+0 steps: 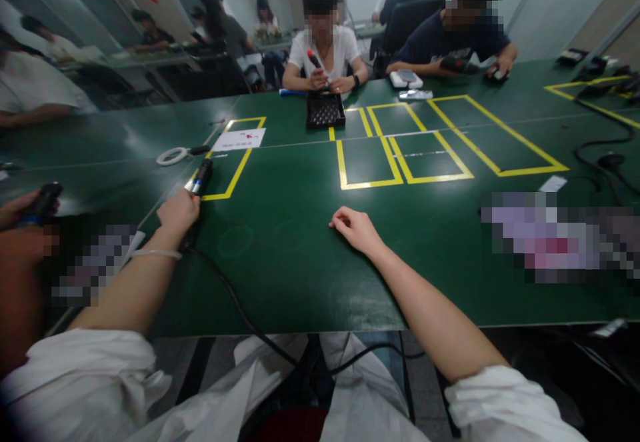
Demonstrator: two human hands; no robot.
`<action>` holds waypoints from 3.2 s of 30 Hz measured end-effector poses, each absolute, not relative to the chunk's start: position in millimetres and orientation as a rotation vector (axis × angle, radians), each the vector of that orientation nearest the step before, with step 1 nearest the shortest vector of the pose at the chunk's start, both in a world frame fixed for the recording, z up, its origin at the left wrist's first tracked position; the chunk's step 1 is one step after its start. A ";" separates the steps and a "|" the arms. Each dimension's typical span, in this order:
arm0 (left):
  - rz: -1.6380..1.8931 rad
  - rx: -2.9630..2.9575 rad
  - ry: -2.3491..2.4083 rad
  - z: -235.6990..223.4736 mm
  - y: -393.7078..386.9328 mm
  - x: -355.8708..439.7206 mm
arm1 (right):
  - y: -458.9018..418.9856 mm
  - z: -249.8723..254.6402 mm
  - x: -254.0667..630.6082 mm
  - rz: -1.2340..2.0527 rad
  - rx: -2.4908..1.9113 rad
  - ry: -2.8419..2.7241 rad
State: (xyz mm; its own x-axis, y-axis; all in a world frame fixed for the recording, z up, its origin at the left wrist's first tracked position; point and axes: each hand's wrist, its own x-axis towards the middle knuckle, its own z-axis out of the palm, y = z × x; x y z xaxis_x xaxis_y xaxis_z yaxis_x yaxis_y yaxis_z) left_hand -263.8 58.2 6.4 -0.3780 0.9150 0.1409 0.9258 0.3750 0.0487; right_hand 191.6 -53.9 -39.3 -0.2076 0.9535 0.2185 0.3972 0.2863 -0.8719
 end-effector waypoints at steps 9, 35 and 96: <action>-1.146 -2.300 -2.141 14.7 47.7 -172.5 | -53.0 -38.9 190.7 0.871 -1.231 -1.780; -1.526 -3.729 -1.999 -34.9 -22.7 -15.0 | -55.6 -41.2 187.7 0.859 -1.129 -1.876; -1.411 -3.638 -1.965 -35.8 -24.8 -13.8 | -45.3 -49.5 190.6 1.139 -1.069 -1.622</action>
State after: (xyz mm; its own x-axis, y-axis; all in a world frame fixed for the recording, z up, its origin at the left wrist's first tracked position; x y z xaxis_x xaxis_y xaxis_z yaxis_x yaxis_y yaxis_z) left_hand -13.8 -24.8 -35.8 0.5901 0.8048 -0.0642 0.1968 -0.0663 0.9782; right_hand 190.6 -45.3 -49.5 -0.2627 0.9501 0.1681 0.1646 0.2158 -0.9625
